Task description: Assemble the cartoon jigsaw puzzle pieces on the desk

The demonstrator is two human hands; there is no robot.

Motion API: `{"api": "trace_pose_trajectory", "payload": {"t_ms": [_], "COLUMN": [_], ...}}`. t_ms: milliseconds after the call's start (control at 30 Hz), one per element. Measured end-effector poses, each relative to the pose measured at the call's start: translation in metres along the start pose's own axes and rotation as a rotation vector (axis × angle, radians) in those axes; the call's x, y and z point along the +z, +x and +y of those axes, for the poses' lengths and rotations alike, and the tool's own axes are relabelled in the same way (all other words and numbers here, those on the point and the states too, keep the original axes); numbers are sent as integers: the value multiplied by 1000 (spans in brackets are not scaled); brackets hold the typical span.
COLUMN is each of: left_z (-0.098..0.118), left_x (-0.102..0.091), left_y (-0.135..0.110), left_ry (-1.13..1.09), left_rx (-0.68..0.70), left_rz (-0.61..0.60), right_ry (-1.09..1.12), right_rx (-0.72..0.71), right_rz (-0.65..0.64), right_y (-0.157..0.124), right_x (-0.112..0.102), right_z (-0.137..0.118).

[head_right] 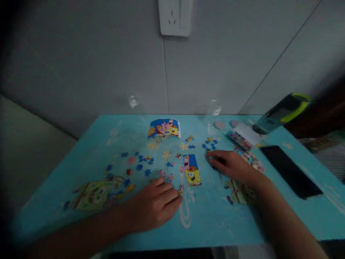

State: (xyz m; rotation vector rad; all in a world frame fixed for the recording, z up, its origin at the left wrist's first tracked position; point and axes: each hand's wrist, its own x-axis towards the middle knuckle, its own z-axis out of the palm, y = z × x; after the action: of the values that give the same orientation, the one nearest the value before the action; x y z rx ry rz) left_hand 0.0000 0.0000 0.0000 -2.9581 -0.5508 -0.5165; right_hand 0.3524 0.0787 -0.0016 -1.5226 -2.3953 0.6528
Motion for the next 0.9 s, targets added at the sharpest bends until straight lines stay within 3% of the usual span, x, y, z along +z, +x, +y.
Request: {"api": "trace_pose_trajectory", "payload": {"t_ms": [233, 400, 467, 700, 900], "left_z": [-1, -1, -1, -1, -2], "left_x": [2, 6, 9, 13, 13], "left_y": [7, 5, 4, 1, -1], "left_ry": [-23, -54, -56, -75, -86], "left_rx": [-60, -48, -42, -43, -44], "left_rz": [59, 82, 93, 89, 71], "right_ry": [44, -11, -3, -165, -182], "right_rx": [-14, 149, 219, 52, 66], "right_rz": [78, 462, 549, 385, 343], "right_y": [0, -4, -4, 2, 0], "right_x": [-5, -17, -19, -15, -14], "right_z": [-13, -6, -2, 5, 8]}}
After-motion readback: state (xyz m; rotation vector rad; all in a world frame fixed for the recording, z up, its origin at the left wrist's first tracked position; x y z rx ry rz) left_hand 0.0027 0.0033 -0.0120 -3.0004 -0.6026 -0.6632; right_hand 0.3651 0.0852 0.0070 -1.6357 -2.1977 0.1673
